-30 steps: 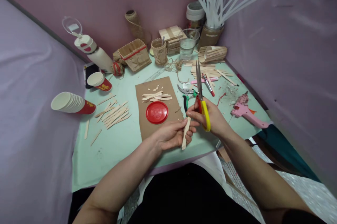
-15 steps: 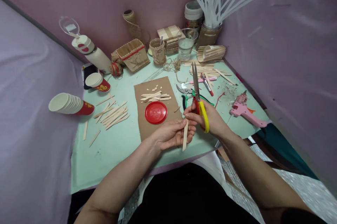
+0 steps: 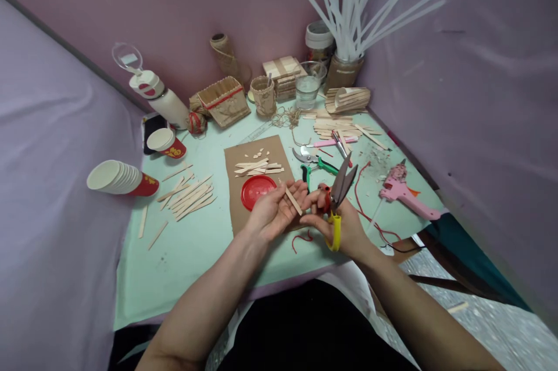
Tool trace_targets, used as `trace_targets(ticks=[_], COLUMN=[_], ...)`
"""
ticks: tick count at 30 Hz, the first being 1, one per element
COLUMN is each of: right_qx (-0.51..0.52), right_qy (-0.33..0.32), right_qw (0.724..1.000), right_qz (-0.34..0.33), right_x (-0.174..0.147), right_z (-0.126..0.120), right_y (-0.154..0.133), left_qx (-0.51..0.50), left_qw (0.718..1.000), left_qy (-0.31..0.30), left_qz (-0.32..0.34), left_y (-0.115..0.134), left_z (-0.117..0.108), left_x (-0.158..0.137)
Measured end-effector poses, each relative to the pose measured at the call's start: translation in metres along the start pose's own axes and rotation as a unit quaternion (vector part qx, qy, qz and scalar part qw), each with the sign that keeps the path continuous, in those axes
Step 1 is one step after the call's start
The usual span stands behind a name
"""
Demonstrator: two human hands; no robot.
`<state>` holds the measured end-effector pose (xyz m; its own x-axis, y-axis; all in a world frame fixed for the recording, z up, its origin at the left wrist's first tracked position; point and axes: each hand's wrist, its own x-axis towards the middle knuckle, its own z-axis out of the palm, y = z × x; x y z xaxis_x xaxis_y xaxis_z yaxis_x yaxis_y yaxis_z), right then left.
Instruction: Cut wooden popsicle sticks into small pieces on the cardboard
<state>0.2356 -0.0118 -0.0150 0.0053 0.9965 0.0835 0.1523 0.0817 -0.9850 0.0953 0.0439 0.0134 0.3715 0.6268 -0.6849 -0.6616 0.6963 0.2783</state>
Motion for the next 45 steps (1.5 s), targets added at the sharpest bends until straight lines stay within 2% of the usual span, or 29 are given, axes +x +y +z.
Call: trace_targets(ticks=[5,11,18,24,28,30,32,34,37,39,42,45], right_qx=[-0.029,-0.033,-0.032,-0.042,-0.014,0.023,0.059,0.072,0.052,0.019,-0.026,-0.062], right_qy=[0.023,0.024,0.028,0.043,0.031,0.042,0.062,0.078,0.089,0.1,0.125,0.14], right_qw=[0.999,0.998,0.997,0.997,0.999,0.999,0.996,0.994,0.994,0.993,0.989,0.984], right_qz=[-0.015,-0.043,-0.057,-0.045,-0.027,-0.006,0.014,0.026,0.045,0.06,0.076,0.09], right_x=[0.0,-0.001,-0.005,-0.008,-0.009,-0.009,-0.008,-0.006,-0.004,-0.003,-0.004,-0.005], right_z=[-0.002,-0.004,-0.005,-0.002,-0.005,-0.007,-0.008,-0.006,-0.001,0.004,0.008,0.01], right_y=[0.012,0.006,0.007,0.011,0.007,0.001,-0.008,-0.017,-0.023,-0.022,-0.019,-0.021], left_qx=[0.017,0.036,0.071,0.099,0.178,0.26,0.375,0.51,0.671,0.726,0.76,0.779], left_qw=[1.0,0.998,0.995,0.993,0.973,0.942,0.884,0.791,0.626,0.545,0.478,0.445], left_qy=[-0.014,-0.036,-0.069,-0.057,-0.067,-0.07,-0.067,-0.052,-0.03,-0.032,-0.029,-0.016], left_qz=[-0.019,-0.038,-0.019,0.025,0.128,0.201,0.271,0.335,0.396,0.419,0.439,0.442], left_y=[-0.002,-0.003,-0.006,-0.005,-0.003,-0.005,-0.009,-0.015,-0.024,-0.028,-0.032,-0.034], left_z=[-0.006,-0.01,-0.016,-0.013,-0.013,-0.014,-0.016,-0.02,-0.027,-0.031,-0.037,-0.038], left_x=[-0.001,-0.004,-0.004,-0.006,-0.007,-0.008,-0.01,-0.011,-0.012,-0.01,-0.008,-0.008])
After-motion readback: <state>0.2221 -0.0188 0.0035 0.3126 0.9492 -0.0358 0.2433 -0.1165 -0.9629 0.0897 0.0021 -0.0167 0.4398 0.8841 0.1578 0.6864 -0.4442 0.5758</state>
